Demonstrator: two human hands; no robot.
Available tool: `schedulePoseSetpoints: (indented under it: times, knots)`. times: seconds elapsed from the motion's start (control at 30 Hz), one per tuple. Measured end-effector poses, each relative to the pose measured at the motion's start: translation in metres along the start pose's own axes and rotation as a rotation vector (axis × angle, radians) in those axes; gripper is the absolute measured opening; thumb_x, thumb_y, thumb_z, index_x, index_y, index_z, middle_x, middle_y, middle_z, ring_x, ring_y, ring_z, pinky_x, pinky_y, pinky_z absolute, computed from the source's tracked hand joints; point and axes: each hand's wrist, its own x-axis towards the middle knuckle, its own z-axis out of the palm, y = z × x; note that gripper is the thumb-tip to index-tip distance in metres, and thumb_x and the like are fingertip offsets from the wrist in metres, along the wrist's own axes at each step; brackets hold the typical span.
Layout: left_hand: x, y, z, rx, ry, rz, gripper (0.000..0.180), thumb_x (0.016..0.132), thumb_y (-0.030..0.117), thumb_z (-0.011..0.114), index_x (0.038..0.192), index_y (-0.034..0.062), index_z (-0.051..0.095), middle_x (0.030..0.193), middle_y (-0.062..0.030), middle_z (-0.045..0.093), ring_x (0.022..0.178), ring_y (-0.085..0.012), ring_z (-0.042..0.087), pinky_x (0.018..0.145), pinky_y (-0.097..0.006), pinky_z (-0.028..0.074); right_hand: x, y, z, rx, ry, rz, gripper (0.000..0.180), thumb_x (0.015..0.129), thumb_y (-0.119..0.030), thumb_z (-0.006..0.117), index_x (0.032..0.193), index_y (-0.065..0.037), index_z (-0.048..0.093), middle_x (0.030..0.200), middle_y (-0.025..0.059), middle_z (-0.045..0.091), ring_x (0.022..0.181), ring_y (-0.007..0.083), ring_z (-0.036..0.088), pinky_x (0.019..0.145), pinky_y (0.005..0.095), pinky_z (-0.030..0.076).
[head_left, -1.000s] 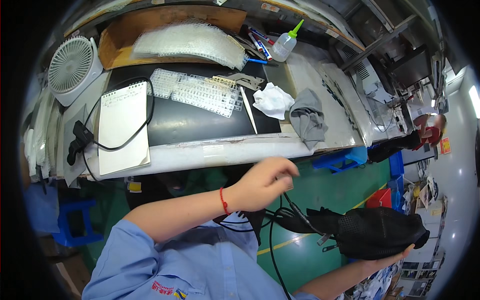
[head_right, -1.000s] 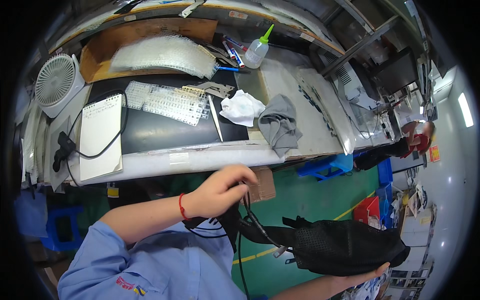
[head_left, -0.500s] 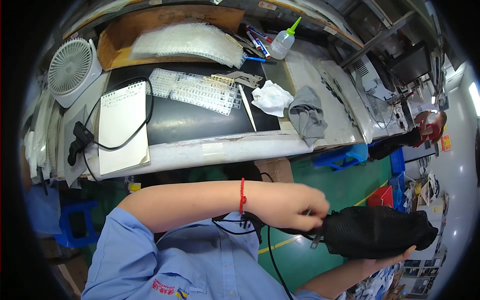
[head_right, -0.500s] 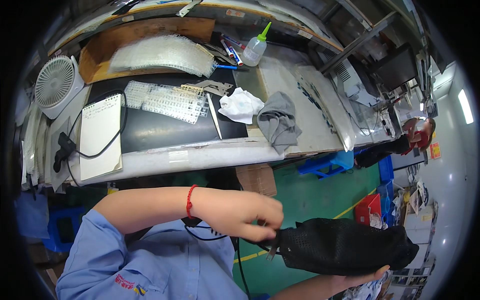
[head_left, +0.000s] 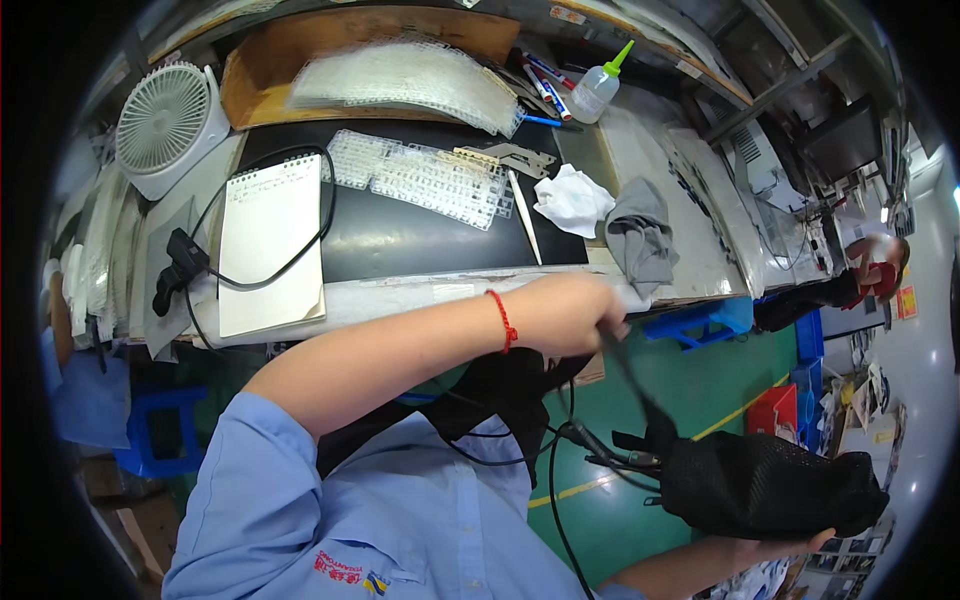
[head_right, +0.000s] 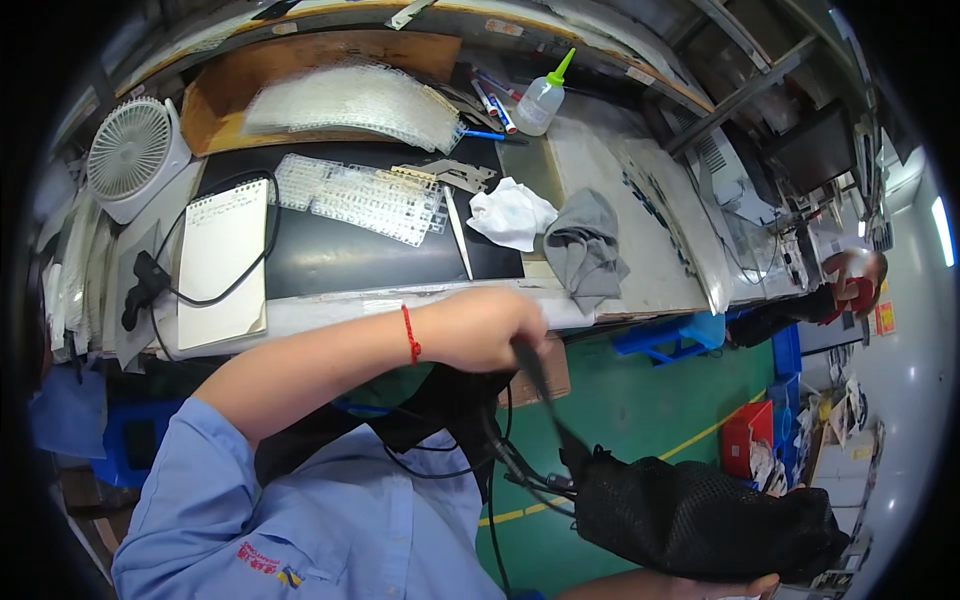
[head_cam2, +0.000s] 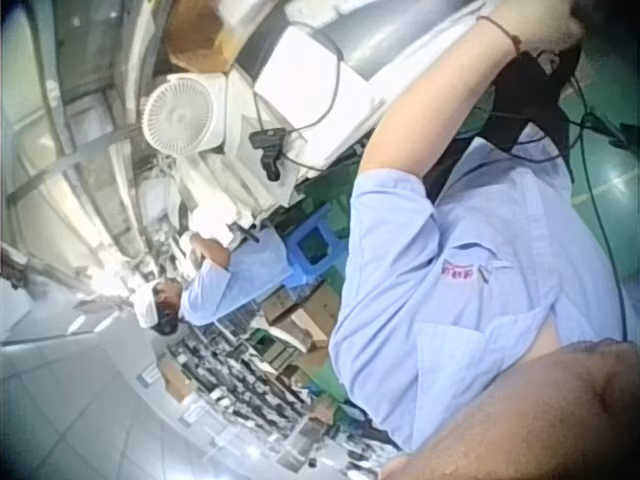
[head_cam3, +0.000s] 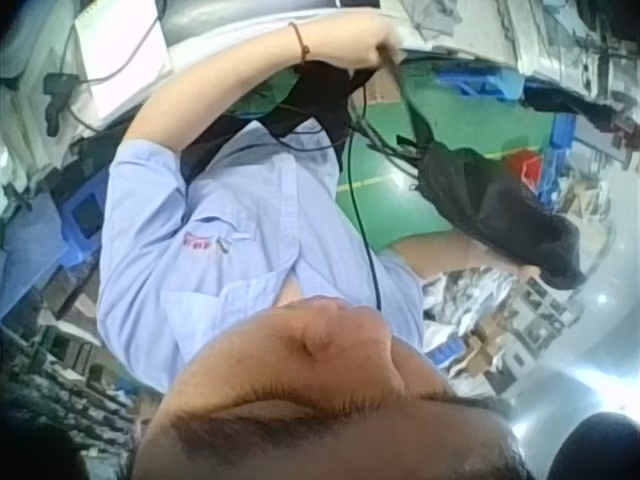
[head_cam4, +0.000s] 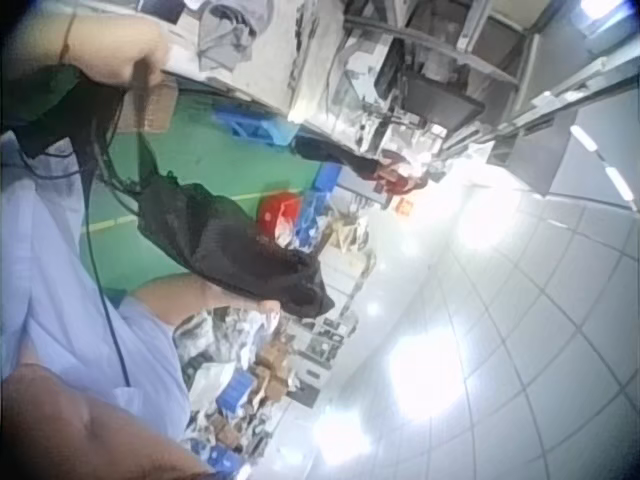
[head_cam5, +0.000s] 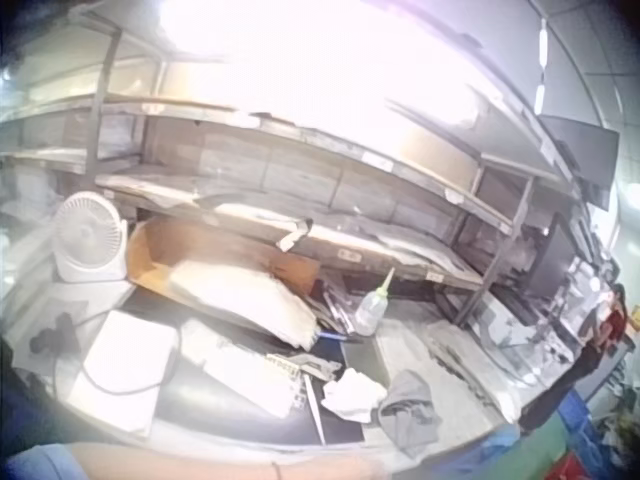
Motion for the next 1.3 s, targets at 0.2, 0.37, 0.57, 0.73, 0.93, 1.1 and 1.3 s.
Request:
schedulePoseSetpoints:
  times: [0.2, 0.37, 0.57, 0.73, 0.93, 1.1, 1.3]
  knots:
    - [0.012, -0.004, 0.015, -0.604, 0.638, -0.087, 0.027, 0.093, 0.025, 0.064, 0.078, 0.0053, 0.053, 0.069, 0.0002, 0.055, 0.071, -0.0061, 0.051, 0.059, -0.027, 0.043, 0.027, 0.001, -0.019, -0.024, -0.034, -0.004, 0.068, 0.089, -0.051, 0.053, 0.136, -0.002, 0.046, 0.139, 0.014, 0.047, 0.127, 0.0296, 0.046, 0.109, 0.0438, 0.037]
    - [0.013, -0.005, 0.017, -0.97, 0.48, 0.062, 0.036, 0.096, 0.039, 0.054, 0.086, 0.0048, 0.055, 0.082, -0.0044, 0.062, 0.076, -0.0136, 0.059, 0.07, -0.03, 0.049, 0.017, -0.002, -0.014, -0.119, -0.015, -0.035, 0.067, 0.089, -0.05, 0.053, 0.136, -0.003, 0.046, 0.139, 0.0141, 0.047, 0.127, 0.0296, 0.047, 0.109, 0.0438, 0.037]
    - [0.024, 0.056, 0.002, -1.564, 0.527, 0.343, 0.047, 0.096, 0.052, 0.045, 0.088, 0.0068, 0.054, 0.071, -0.0043, 0.057, 0.071, -0.0168, 0.059, 0.075, -0.03, 0.047, 0.03, 0.007, -0.031, 0.087, -0.241, 0.228, 0.065, 0.089, -0.048, 0.054, 0.137, -0.005, 0.046, 0.14, 0.014, 0.046, 0.126, 0.0305, 0.048, 0.108, 0.0477, 0.038]
    - [-0.026, 0.054, -0.047, -0.745, 0.338, -0.154, 0.023, 0.096, 0.025, 0.056, 0.087, 0.0041, 0.058, 0.066, -0.0009, 0.059, 0.047, -0.0074, 0.053, 0.042, -0.024, 0.04, 0.046, 0.008, -0.04, 0.025, -0.113, 0.077, 0.064, 0.087, -0.047, 0.058, 0.135, -0.006, 0.048, 0.138, 0.0144, 0.048, 0.124, 0.0321, 0.049, 0.105, 0.048, 0.04]
    - [-0.111, 0.069, -0.046, -0.594, -0.537, -0.089, 0.027, 0.098, 0.025, 0.053, 0.088, 0.0018, 0.062, 0.062, -0.002, 0.06, 0.05, -0.013, 0.06, 0.049, -0.029, 0.048, 0.06, 0.007, -0.033, 0.004, 0.115, 0.12, 0.063, 0.079, -0.046, 0.067, 0.128, -0.008, 0.055, 0.133, 0.0128, 0.053, 0.12, 0.0324, 0.052, 0.102, 0.048, 0.042]
    - [-0.125, 0.043, 0.06, -0.908, -0.476, 0.279, 0.035, 0.102, 0.025, 0.045, 0.101, -0.005, 0.063, 0.093, -0.0176, 0.064, 0.085, -0.0286, 0.061, 0.077, -0.036, 0.047, 0.07, 0.021, -0.032, 0.05, -0.091, 0.241, 0.064, 0.084, -0.048, 0.062, 0.133, -0.008, 0.05, 0.134, 0.0114, 0.051, 0.121, 0.0319, 0.051, 0.105, 0.0492, 0.04]
    - [-0.087, 0.062, 0.102, -0.385, -0.644, -0.069, 0.07, 0.098, 0.055, 0.035, 0.09, -0.0077, 0.064, 0.083, -0.0221, 0.064, 0.08, -0.0385, 0.061, 0.076, -0.042, 0.049, 0.079, 0.038, -0.004, 0.057, -0.418, 0.271, 0.073, 0.085, -0.05, 0.062, 0.141, -0.007, 0.04, 0.127, 0.0106, 0.055, 0.118, 0.0278, 0.05, 0.103, 0.0465, 0.039]
